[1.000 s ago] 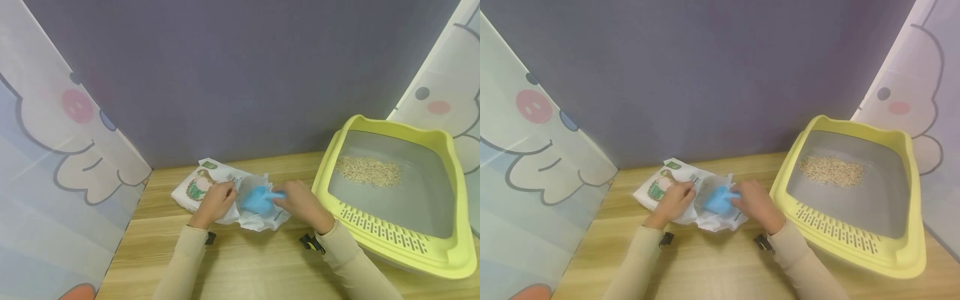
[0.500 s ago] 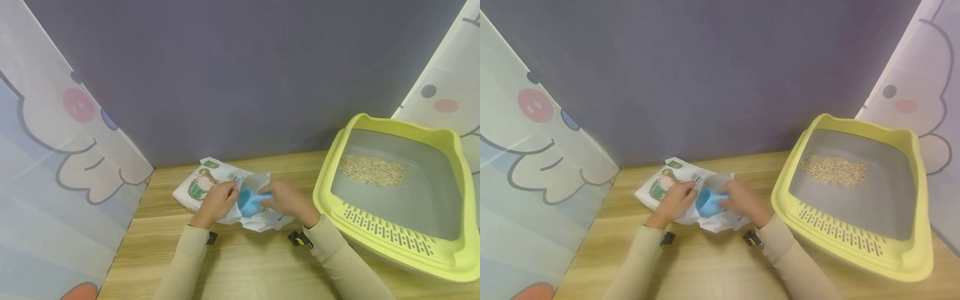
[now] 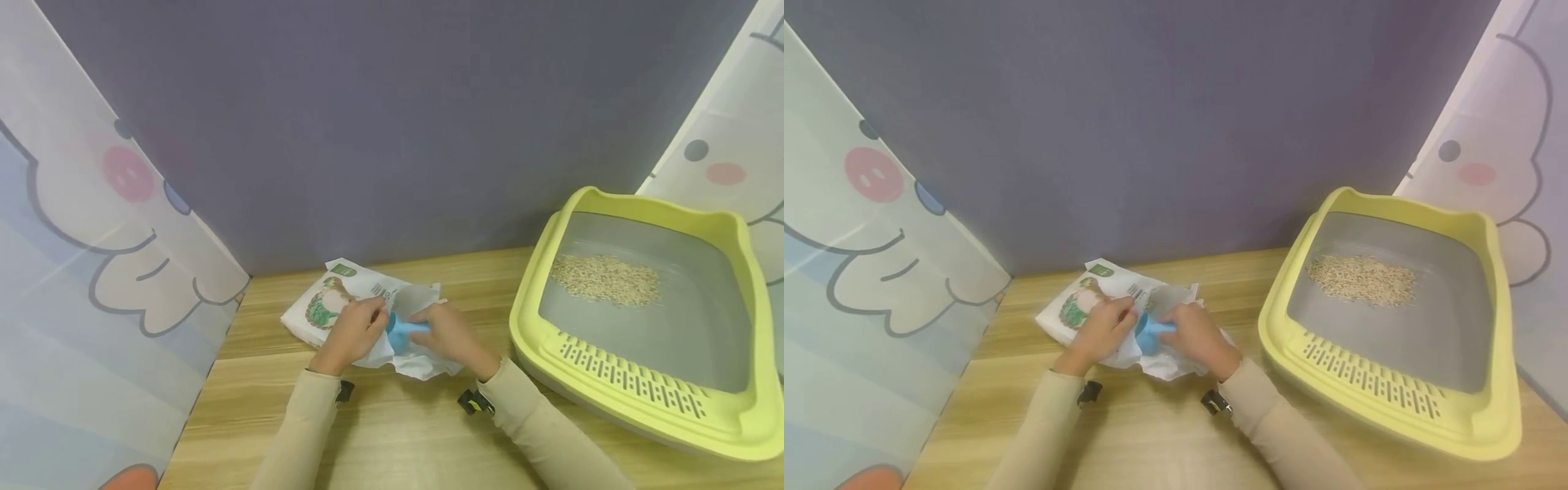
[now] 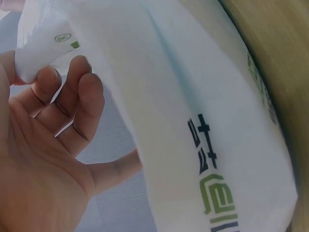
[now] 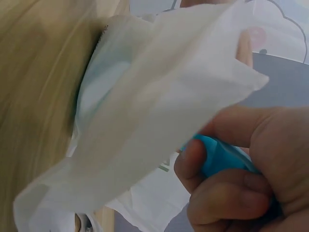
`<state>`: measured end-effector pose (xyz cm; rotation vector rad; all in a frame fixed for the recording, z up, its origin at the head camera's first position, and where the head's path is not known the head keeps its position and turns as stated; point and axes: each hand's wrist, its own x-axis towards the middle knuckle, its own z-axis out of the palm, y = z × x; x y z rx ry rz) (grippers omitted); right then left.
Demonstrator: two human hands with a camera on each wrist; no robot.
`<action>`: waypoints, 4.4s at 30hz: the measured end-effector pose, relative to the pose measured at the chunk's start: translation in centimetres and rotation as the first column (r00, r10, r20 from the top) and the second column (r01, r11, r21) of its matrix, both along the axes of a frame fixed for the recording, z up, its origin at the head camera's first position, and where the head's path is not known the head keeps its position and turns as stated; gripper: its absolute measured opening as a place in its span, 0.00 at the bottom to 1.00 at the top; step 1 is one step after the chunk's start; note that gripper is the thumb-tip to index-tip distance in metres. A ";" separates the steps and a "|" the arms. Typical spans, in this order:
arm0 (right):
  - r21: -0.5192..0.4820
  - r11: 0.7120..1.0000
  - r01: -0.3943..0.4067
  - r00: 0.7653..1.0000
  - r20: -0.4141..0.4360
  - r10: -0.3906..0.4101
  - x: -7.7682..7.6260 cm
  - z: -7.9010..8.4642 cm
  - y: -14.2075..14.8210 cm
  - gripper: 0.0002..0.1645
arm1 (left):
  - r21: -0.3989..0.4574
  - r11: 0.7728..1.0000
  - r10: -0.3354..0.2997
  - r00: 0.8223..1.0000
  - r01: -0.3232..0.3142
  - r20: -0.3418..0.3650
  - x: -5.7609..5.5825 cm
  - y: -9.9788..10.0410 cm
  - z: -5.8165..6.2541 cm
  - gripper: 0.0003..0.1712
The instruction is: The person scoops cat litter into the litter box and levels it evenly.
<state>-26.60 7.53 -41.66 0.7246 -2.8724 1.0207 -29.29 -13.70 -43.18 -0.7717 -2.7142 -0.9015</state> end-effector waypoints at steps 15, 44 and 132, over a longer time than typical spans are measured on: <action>-0.042 0.997 0.069 0.997 -0.024 -0.070 -0.4 -0.6 -1.4 0.12 | 0.023 0.999 0.030 1.000 -0.029 -0.007 0.0 -0.1 0.1 0.18; -0.045 0.989 0.142 0.983 0.127 -0.135 -1.0 -3.4 -1.6 0.16 | 0.024 0.999 0.025 1.000 -0.024 -0.017 -0.1 0.0 0.0 0.19; 0.081 0.995 0.055 0.947 0.312 -0.077 -2.1 -2.5 2.4 0.11 | 0.038 0.999 0.033 0.999 -0.032 -0.034 -0.2 -0.5 0.0 0.18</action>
